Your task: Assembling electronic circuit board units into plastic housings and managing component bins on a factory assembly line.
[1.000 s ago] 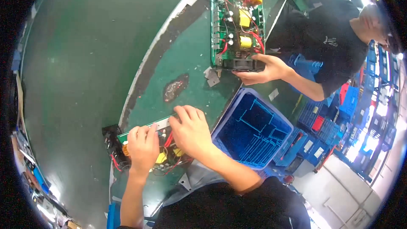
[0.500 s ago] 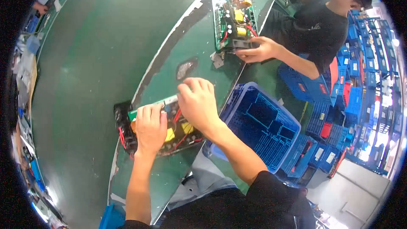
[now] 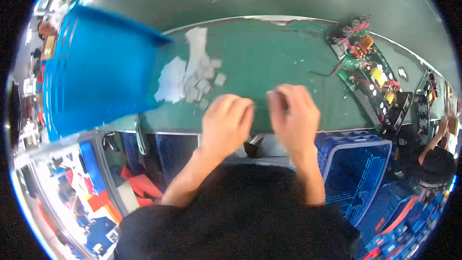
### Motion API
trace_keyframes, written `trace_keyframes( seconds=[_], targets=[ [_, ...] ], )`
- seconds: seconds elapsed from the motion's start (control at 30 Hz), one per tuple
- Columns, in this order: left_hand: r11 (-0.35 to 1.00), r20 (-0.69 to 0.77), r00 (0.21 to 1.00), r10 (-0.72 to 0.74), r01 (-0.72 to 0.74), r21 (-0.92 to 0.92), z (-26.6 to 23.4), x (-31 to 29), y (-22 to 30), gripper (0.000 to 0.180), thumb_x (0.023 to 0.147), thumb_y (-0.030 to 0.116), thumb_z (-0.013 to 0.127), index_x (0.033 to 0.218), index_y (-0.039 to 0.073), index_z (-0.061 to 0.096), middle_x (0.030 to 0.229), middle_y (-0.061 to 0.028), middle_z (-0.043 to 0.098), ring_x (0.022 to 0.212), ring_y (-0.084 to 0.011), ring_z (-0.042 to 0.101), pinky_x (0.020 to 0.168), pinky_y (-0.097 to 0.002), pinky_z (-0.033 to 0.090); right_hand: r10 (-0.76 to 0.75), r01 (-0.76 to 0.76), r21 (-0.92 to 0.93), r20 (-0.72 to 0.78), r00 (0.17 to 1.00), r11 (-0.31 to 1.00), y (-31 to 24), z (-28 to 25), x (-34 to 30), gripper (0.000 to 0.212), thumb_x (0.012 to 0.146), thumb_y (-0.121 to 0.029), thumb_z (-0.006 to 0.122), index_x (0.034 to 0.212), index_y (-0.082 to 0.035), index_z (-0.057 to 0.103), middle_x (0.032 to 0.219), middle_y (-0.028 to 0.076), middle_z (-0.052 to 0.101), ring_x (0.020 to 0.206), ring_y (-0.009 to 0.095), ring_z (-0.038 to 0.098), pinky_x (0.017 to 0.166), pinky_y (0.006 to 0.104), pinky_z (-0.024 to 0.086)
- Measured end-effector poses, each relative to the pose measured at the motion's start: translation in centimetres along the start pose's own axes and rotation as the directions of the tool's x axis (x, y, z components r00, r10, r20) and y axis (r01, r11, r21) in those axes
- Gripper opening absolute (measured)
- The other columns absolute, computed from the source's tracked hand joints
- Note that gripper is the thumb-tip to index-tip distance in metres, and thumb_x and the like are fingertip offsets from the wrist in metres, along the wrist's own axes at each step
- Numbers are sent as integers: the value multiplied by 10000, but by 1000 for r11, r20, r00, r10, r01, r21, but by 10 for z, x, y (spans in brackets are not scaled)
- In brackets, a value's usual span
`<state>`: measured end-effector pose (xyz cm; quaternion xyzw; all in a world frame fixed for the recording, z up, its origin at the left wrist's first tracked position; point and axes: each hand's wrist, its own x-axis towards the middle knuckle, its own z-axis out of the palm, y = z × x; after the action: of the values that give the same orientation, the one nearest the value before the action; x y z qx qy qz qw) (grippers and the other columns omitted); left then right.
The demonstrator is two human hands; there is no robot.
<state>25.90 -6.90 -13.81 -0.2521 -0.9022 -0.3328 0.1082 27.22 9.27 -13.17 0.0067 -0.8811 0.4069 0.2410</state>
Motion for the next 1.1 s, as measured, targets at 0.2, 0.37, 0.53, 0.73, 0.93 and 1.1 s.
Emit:
trace_keyframes(
  seconds=[0.2, 0.37, 0.53, 0.73, 0.93, 1.1],
  targets=[
    [964, -285, 933, -222, 254, 81, -47, -104, -75, 63, 847, 79, 688, 876, 63, 635, 839, -95, 614, 773, -293, 608, 674, -394, 490, 84, -150, 228, 272, 959, 962, -37, 87, -33, 129, 828, -89, 720, 912, -7, 667, 794, 107, 640, 657, 191, 614, 616, 304, 496],
    [918, -455, 882, -124, 276, 286, -41, -89, -99, 180, 890, 146, 643, 1034, 43, 615, 1030, -155, 588, 929, -337, 579, 796, -410, 476, -54, 30, 123, 199, 978, 992, -46, 122, -31, 167, 826, -105, 706, 942, 6, 662, 847, 124, 649, 712, 228, 650, 664, 333, 521],
    [894, -463, 876, -136, 310, 323, -23, -77, -118, 342, 897, 215, 644, 1181, 29, 601, 1132, -158, 564, 998, -358, 561, 836, -440, 466, -13, -24, 159, 232, 973, 987, -39, 121, -44, 209, 803, -91, 695, 986, -4, 644, 923, 157, 647, 825, 305, 666, 755, 383, 540],
    [951, -222, 975, 2, 66, 301, -25, -47, -110, 259, 877, 264, 655, 1048, 72, 619, 1080, -110, 589, 979, -332, 573, 807, -428, 477, -114, 135, -73, 238, 965, 988, -37, 107, -5, 241, 768, -173, 713, 940, -16, 653, 925, 188, 644, 825, 365, 648, 728, 427, 534],
    [976, -262, 965, -22, 77, 204, -22, -62, -119, 181, 849, 173, 692, 974, 77, 604, 989, -123, 592, 918, -364, 575, 784, -452, 479, 130, -41, -220, 405, 905, 975, -41, 124, -26, 389, 789, -231, 728, 962, 37, 505, 784, 268, 658, 790, 453, 658, 696, 521, 534],
    [976, -291, 956, -47, 106, 191, -22, -57, -104, 98, 880, 143, 649, 958, 92, 619, 963, -91, 632, 883, -343, 607, 746, -438, 501, 68, 2, -208, 329, 942, 978, -37, 130, -42, 327, 814, -180, 700, 966, 33, 505, 848, 269, 655, 777, 446, 662, 684, 514, 537]
  ],
)
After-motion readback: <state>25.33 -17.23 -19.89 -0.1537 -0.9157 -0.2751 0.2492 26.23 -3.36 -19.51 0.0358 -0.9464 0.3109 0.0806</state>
